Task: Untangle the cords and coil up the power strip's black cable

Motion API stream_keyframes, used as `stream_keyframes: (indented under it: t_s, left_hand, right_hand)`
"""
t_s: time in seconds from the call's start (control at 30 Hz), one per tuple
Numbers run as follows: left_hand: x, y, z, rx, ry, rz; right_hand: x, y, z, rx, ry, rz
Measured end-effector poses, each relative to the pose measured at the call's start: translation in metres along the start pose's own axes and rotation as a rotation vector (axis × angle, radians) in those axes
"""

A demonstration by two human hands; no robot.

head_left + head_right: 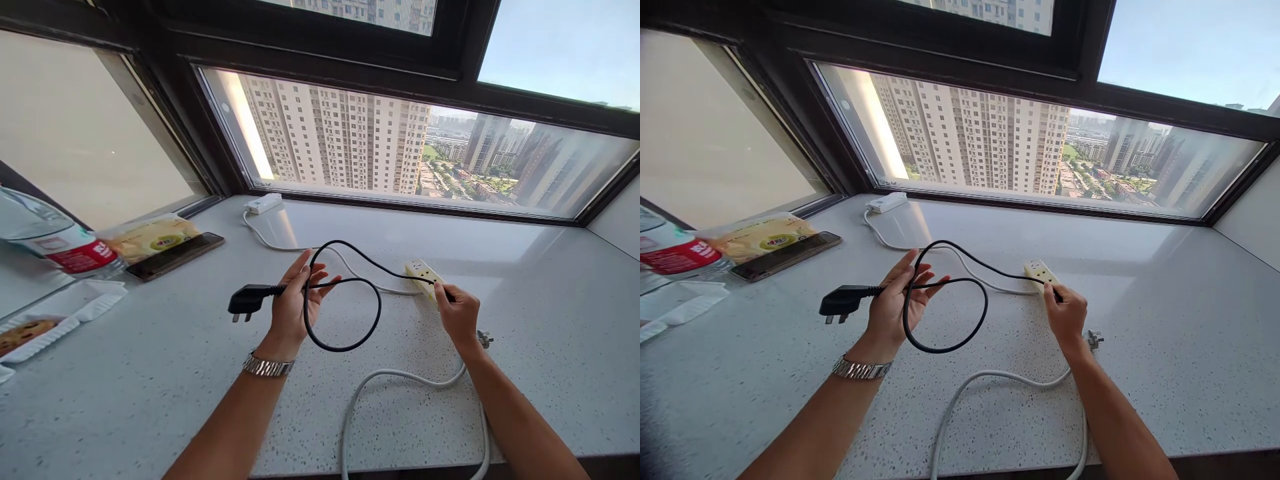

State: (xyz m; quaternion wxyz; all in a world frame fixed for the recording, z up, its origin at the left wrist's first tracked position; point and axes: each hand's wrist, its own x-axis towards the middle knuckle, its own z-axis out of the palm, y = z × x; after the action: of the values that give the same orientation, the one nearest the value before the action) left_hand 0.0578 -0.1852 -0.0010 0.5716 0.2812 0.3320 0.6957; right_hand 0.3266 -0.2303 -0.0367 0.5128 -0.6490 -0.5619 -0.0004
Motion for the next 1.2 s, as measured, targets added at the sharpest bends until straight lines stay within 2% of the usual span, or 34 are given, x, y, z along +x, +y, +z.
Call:
stream_keyframes:
  t_s: [0.1, 0.2, 0.27, 0.47, 0.6, 0.77, 0.97, 1.1, 1.2]
  left_hand:
    - [-0.002, 0.001, 0.002, -0.021, -0.004, -0.003]
    - [-0.004, -0.001, 0.003, -0.014, 0.001, 0.070]
    - [-0.005, -0.003, 0.003, -0.020, 0.039, 0.124]
    - [-0.002, -0.009, 0.000, -0.003, 0.235, 0.212]
    - [-0.004, -0.015, 0.002, 0.128, 0.224, 0.348]
    - [-0.010, -0.026, 0.006, 0.382, 0.129, 0.587]
    - [-0.017, -0.042, 0.010, 0.651, -0.118, 0.767]
    - [-0.023, -0.054, 0.015, 0.712, -0.311, 0.809]
    - [-0.029, -0.063, 0.016, 0.762, -0.467, 0.748]
  right_hand:
    - [-0.004, -0.002, 0.002, -0.063, -0.038, -0.070]
    - [-0.009, -0.007, 0.006, -0.140, -0.080, -0.140]
    - [-0.013, -0.012, 0.007, -0.216, -0.130, -0.195]
    - [-0.025, -0.028, 0.010, -0.328, -0.398, -0.440]
    - [-0.031, -0.033, 0.012, -0.292, -0.460, -0.606]
    - [-0.032, -0.034, 0.011, -0.186, -0.402, -0.745]
    - [-0.033, -0.039, 0.006, 0.016, -0.303, -0.913]
    - [-0.033, -0.047, 0.004, 0.169, -0.251, -1.006]
    - [-0.032, -0.050, 0.004, 0.238, -0.213, -1.020]
